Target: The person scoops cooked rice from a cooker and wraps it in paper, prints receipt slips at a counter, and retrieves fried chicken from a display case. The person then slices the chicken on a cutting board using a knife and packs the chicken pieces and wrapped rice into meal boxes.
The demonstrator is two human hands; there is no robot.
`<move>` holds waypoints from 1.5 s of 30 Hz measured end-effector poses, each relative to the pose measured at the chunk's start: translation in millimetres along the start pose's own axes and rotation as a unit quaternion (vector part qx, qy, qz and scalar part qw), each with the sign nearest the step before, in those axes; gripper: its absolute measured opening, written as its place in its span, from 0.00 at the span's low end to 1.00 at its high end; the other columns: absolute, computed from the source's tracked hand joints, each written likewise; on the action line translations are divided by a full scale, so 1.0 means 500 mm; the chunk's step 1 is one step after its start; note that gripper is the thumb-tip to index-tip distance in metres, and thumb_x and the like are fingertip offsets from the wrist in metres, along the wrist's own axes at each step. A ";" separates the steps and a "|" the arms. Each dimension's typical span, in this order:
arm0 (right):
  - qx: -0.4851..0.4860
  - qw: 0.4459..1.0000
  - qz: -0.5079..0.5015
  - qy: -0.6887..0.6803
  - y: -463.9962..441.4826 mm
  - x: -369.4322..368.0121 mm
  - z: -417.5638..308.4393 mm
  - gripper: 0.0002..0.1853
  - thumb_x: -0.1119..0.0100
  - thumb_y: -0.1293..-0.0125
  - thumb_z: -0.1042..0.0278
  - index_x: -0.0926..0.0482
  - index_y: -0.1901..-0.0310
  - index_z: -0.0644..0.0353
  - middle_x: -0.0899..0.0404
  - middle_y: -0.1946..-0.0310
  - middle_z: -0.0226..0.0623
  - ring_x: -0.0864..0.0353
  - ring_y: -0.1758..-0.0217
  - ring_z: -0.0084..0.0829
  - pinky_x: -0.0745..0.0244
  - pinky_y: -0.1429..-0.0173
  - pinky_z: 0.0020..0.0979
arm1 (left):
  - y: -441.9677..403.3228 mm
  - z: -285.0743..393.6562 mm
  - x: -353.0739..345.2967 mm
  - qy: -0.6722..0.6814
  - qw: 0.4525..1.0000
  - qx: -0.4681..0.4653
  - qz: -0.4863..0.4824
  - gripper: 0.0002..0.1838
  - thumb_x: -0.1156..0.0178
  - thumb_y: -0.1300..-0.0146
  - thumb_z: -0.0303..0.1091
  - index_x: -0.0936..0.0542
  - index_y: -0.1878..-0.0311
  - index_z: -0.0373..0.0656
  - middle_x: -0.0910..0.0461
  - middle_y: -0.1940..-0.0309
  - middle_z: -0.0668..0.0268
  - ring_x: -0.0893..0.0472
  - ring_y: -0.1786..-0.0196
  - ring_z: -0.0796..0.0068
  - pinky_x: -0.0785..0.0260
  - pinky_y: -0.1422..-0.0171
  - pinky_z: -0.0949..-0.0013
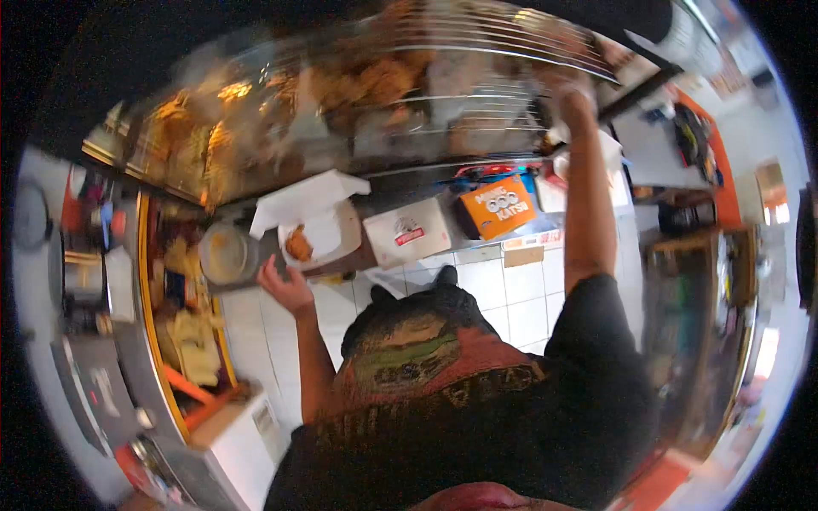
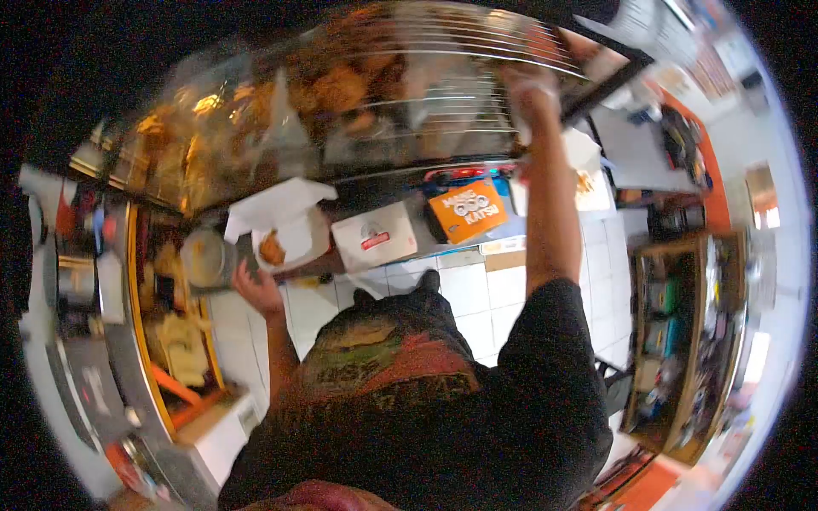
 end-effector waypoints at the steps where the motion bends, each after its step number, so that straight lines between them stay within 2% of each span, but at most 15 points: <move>1: -0.006 0.988 0.014 -0.151 0.021 -0.001 0.006 0.20 0.48 0.30 0.63 0.26 0.39 0.60 0.23 0.42 0.44 0.24 0.40 0.38 0.28 0.37 0.34 | 0.007 -0.010 -0.004 0.023 1.000 0.008 -0.008 0.23 0.41 0.41 0.24 0.26 0.41 0.41 0.32 0.43 0.52 0.31 0.39 0.51 0.36 0.36 0.53; 3: -0.005 0.890 0.045 -0.454 0.065 0.000 0.015 0.23 0.39 0.35 0.68 0.26 0.40 0.67 0.20 0.45 0.44 0.21 0.43 0.35 0.26 0.37 0.32 | 0.011 -0.004 0.001 0.028 0.999 -0.016 -0.008 0.23 0.40 0.42 0.24 0.26 0.41 0.40 0.31 0.43 0.51 0.31 0.38 0.50 0.39 0.33 0.53; 6: -0.074 0.874 0.103 -0.470 0.219 0.008 -0.086 0.25 0.44 0.32 0.70 0.31 0.34 0.59 0.26 0.39 0.40 0.23 0.40 0.34 0.23 0.40 0.29 | 0.003 0.014 0.015 0.006 0.999 -0.047 -0.003 0.23 0.39 0.42 0.25 0.26 0.42 0.40 0.31 0.44 0.50 0.31 0.38 0.49 0.40 0.32 0.52; 9: -0.022 0.649 -0.072 -0.757 0.368 -0.128 -0.153 0.40 0.30 0.41 0.59 0.38 0.29 0.52 0.26 0.40 0.38 0.23 0.40 0.36 0.21 0.40 0.35 | -0.010 0.018 0.022 0.010 0.999 -0.039 -0.013 0.23 0.38 0.43 0.27 0.25 0.41 0.40 0.31 0.43 0.50 0.32 0.38 0.48 0.40 0.33 0.52; 11: -0.226 0.618 -0.155 -0.737 0.457 -0.243 -0.235 0.44 0.27 0.48 0.59 0.38 0.29 0.53 0.31 0.36 0.41 0.28 0.37 0.39 0.26 0.36 0.40 | -0.012 0.014 0.012 -0.003 0.998 -0.057 -0.030 0.23 0.37 0.43 0.28 0.23 0.42 0.41 0.32 0.41 0.53 0.32 0.39 0.50 0.38 0.34 0.52; 12: -0.107 0.616 -0.231 -0.745 0.489 -0.296 -0.289 0.36 0.38 0.40 0.68 0.37 0.29 0.56 0.27 0.40 0.42 0.24 0.44 0.37 0.23 0.40 0.41 | -0.017 0.016 0.011 -0.005 0.998 -0.057 -0.034 0.23 0.37 0.43 0.28 0.23 0.42 0.41 0.32 0.41 0.53 0.32 0.39 0.50 0.38 0.34 0.52; 14: -0.209 0.555 -0.365 -0.718 0.552 -0.429 -0.341 0.37 0.40 0.42 0.74 0.39 0.29 0.59 0.27 0.40 0.43 0.22 0.46 0.36 0.23 0.40 0.42 | -0.027 0.026 0.003 -0.022 0.995 -0.055 -0.075 0.22 0.35 0.44 0.29 0.21 0.44 0.44 0.32 0.40 0.56 0.32 0.40 0.51 0.37 0.35 0.52; 19: -0.103 0.698 -0.331 -0.627 0.551 -0.729 -0.454 0.35 0.38 0.43 0.73 0.35 0.31 0.58 0.20 0.48 0.43 0.20 0.44 0.35 0.26 0.37 0.41 | -0.034 0.011 -0.008 -0.011 0.993 -0.062 -0.100 0.19 0.34 0.44 0.30 0.18 0.47 0.46 0.32 0.40 0.57 0.32 0.41 0.52 0.36 0.36 0.54; 21: 0.144 0.899 -0.285 -0.301 0.527 -0.749 -0.486 0.35 0.33 0.48 0.70 0.30 0.35 0.58 0.20 0.46 0.43 0.20 0.43 0.37 0.27 0.37 0.37 | -0.033 0.013 -0.007 -0.010 0.992 -0.068 -0.106 0.18 0.34 0.44 0.29 0.17 0.48 0.47 0.31 0.41 0.57 0.31 0.41 0.52 0.36 0.37 0.55; 25: 0.081 0.867 -0.372 -0.321 0.535 -0.821 -0.486 0.33 0.32 0.50 0.68 0.26 0.38 0.57 0.20 0.44 0.41 0.21 0.42 0.39 0.28 0.37 0.34 | -0.041 0.029 -0.004 -0.024 0.984 -0.141 -0.102 0.18 0.36 0.44 0.27 0.15 0.49 0.51 0.29 0.42 0.57 0.30 0.43 0.52 0.36 0.37 0.55; 33: 0.134 0.905 -0.295 -0.276 0.511 -0.750 -0.499 0.24 0.39 0.39 0.72 0.24 0.39 0.58 0.18 0.49 0.42 0.18 0.48 0.34 0.27 0.39 0.26 | -0.029 0.062 -0.039 -0.070 0.955 -0.197 -0.209 0.20 0.37 0.48 0.26 0.13 0.51 0.53 0.31 0.36 0.59 0.35 0.38 0.48 0.41 0.32 0.50; 37: 0.268 0.947 -0.140 -0.112 0.522 -0.801 -0.463 0.18 0.40 0.38 0.70 0.20 0.45 0.58 0.17 0.51 0.41 0.18 0.50 0.35 0.25 0.41 0.30 | -0.040 0.068 -0.024 -0.021 0.974 -0.142 -0.174 0.27 0.37 0.50 0.25 0.21 0.42 0.47 0.32 0.35 0.56 0.39 0.33 0.43 0.43 0.29 0.48; 39: 0.228 0.941 -0.247 -0.045 0.534 -0.791 -0.475 0.17 0.40 0.39 0.64 0.19 0.49 0.57 0.17 0.52 0.42 0.18 0.52 0.38 0.25 0.43 0.34 | -0.047 0.059 -0.016 0.014 0.986 -0.110 -0.124 0.31 0.37 0.50 0.25 0.25 0.38 0.44 0.32 0.35 0.54 0.38 0.32 0.43 0.43 0.28 0.48; 41: 0.204 0.923 -0.326 0.015 0.554 -0.752 -0.521 0.16 0.40 0.39 0.57 0.18 0.53 0.56 0.17 0.53 0.42 0.17 0.53 0.41 0.24 0.44 0.37 | -0.036 0.010 -0.036 0.205 0.956 0.079 -0.192 0.36 0.37 0.49 0.23 0.32 0.33 0.41 0.32 0.36 0.49 0.36 0.31 0.44 0.41 0.28 0.52; 45: 0.290 0.925 -0.244 0.003 0.586 -0.806 -0.529 0.20 0.40 0.39 0.47 0.17 0.54 0.55 0.17 0.56 0.44 0.17 0.56 0.44 0.24 0.48 0.39 | -0.029 -0.003 -0.041 0.107 0.979 -0.025 -0.173 0.35 0.37 0.48 0.22 0.33 0.34 0.40 0.32 0.37 0.48 0.31 0.35 0.47 0.38 0.30 0.56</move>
Point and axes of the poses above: each hand's wrist, its own y-axis away from the middle knuckle, its own x-axis out of the back of the hand, z = x × y, the point moved 5 cm from there along -y, towards the middle knuckle
